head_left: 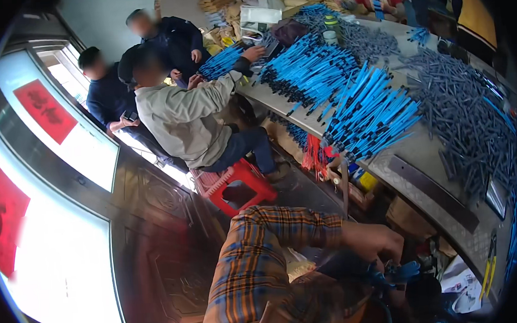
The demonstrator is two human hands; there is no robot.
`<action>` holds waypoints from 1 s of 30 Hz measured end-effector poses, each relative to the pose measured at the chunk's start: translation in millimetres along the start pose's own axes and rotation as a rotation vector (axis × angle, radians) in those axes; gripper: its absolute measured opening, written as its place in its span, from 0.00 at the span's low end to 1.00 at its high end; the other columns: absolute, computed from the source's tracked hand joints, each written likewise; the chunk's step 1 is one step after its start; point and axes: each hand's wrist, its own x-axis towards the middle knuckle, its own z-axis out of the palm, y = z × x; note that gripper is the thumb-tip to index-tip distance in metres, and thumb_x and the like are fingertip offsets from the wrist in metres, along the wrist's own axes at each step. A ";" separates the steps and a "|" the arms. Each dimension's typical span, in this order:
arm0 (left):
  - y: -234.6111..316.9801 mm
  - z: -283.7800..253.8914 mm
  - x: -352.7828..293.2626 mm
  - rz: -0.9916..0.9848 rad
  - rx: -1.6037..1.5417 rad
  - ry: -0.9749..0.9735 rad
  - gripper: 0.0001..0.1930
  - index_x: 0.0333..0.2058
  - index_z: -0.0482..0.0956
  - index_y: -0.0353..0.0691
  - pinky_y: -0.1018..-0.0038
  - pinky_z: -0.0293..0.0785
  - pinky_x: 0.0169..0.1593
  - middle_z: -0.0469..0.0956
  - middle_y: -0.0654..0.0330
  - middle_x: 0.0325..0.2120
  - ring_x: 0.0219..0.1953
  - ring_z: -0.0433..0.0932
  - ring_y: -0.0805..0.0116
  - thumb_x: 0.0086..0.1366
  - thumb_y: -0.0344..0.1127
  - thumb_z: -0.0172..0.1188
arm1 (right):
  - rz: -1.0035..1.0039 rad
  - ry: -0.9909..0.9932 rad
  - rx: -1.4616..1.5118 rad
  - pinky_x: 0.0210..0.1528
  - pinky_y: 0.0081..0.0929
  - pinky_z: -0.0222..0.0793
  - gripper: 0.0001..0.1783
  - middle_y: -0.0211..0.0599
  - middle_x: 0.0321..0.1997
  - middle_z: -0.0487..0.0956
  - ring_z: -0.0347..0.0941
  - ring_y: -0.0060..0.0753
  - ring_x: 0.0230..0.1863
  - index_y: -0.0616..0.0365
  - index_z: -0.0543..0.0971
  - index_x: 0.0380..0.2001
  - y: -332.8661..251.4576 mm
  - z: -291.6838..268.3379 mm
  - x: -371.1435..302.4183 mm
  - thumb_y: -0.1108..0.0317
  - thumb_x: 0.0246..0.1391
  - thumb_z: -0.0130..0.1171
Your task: The person assembles umbrella frames by stringing wire through the ends of plastic ribs, inserting them into a central plastic hub, and securing and cutting the wire using pliers.
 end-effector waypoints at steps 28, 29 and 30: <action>-1.1 31.2 -9.7 -0.099 -0.213 0.195 0.16 0.38 0.76 0.37 0.69 0.72 0.38 0.76 0.55 0.30 0.33 0.76 0.59 0.48 0.32 0.63 | -0.054 0.165 0.082 0.42 0.23 0.67 0.17 0.31 0.40 0.72 0.70 0.24 0.39 0.59 0.69 0.43 41.9 -7.4 -47.0 0.67 0.49 0.57; 1.6 30.6 -11.8 -0.118 -0.175 0.205 0.16 0.37 0.75 0.37 0.69 0.72 0.37 0.76 0.55 0.30 0.33 0.76 0.58 0.48 0.32 0.64 | -0.049 0.154 0.160 0.42 0.23 0.66 0.16 0.31 0.40 0.72 0.69 0.24 0.39 0.58 0.69 0.42 45.1 -7.3 -48.3 0.67 0.49 0.56; 4.4 31.0 -13.8 -0.137 -0.137 0.213 0.16 0.37 0.75 0.38 0.68 0.72 0.36 0.76 0.55 0.30 0.32 0.76 0.57 0.47 0.32 0.64 | -0.046 0.144 0.238 0.42 0.23 0.66 0.16 0.31 0.40 0.72 0.69 0.24 0.40 0.57 0.69 0.42 47.2 -6.9 -50.4 0.67 0.50 0.56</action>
